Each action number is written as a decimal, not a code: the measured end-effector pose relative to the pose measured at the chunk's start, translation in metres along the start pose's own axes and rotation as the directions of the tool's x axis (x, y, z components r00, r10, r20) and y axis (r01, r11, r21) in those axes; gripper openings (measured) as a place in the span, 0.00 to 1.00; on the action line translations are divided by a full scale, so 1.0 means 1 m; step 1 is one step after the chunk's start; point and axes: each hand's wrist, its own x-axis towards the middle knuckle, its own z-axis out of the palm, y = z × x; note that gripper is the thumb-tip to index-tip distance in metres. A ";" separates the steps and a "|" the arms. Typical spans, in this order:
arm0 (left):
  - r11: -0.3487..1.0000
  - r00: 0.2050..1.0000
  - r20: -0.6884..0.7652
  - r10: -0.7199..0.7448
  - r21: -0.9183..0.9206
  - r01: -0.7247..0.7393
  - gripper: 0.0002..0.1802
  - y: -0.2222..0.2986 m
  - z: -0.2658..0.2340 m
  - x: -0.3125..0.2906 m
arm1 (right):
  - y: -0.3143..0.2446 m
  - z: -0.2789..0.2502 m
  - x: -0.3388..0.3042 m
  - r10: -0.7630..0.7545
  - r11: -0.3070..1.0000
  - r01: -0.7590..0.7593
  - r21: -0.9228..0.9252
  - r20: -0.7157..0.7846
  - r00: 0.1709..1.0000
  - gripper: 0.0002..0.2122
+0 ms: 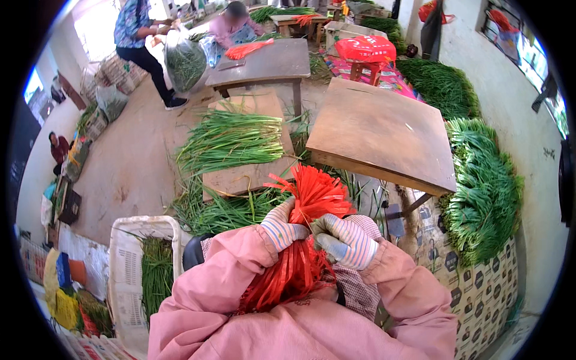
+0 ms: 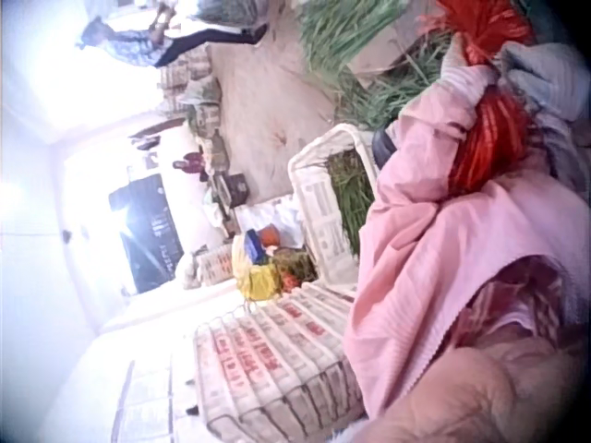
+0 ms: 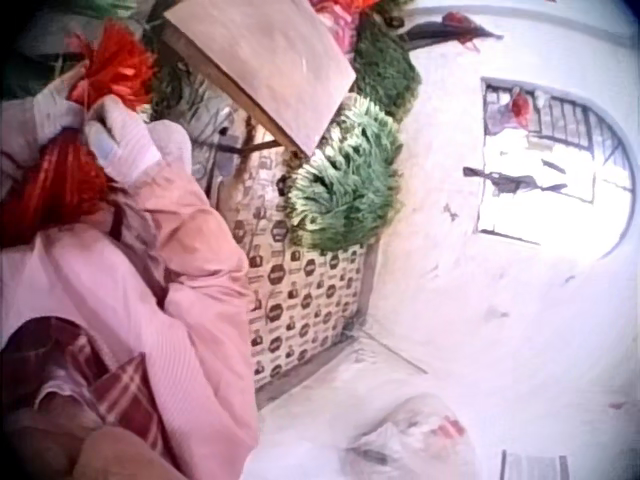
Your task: The person bundles green stalks together using red ties by hand while sitting in a large warehouse.
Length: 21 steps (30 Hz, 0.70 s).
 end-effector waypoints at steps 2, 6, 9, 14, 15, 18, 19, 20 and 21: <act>0.868 0.995 -0.071 0.071 0.496 -0.027 0.37 -0.054 -0.060 0.020 | 0.001 0.007 0.009 0.033 0.963 -0.019 -0.269 0.049 0.998 0.11; 0.485 0.999 -0.042 -0.024 0.873 0.048 0.25 -0.045 -0.021 0.016 | -0.012 -0.004 -0.015 0.149 0.921 -0.065 -0.384 0.193 0.970 0.16; 0.109 0.978 0.134 -0.161 0.987 -0.118 0.21 0.024 0.028 -0.014 | -0.035 -0.004 -0.033 0.130 0.979 -0.150 0.136 0.144 0.981 0.20; -0.046 0.947 0.239 -0.217 0.966 -0.254 0.23 0.020 0.061 -0.017 | 0.015 -0.026 -0.056 0.145 0.681 -0.159 0.715 0.081 0.986 0.26; -0.075 0.940 0.225 -0.257 0.965 -0.251 0.23 0.026 0.062 -0.024 | 0.019 -0.025 -0.058 0.090 0.566 -0.137 0.813 0.104 0.991 0.26; 0.902 0.920 0.080 -0.383 0.246 0.354 0.16 -0.009 0.033 -0.022 | 0.020 -0.019 -0.066 -0.042 0.338 -0.073 0.938 0.092 0.995 0.27; 0.962 0.961 0.060 -0.272 0.055 0.269 0.16 -0.020 0.014 -0.031 | 0.021 -0.017 -0.066 -0.111 0.252 -0.059 0.966 0.090 0.990 0.28; 0.995 0.993 0.049 -0.104 0.009 0.104 0.16 -0.001 0.028 -0.036 | 0.025 -0.022 -0.067 -0.262 0.114 -0.032 0.993 0.061 0.963 0.27; 0.999 0.999 0.045 0.030 -0.028 -0.029 0.16 0.009 0.037 -0.034 | 0.036 -0.029 -0.069 -0.352 -0.041 0.004 0.999 -0.018 0.936 0.27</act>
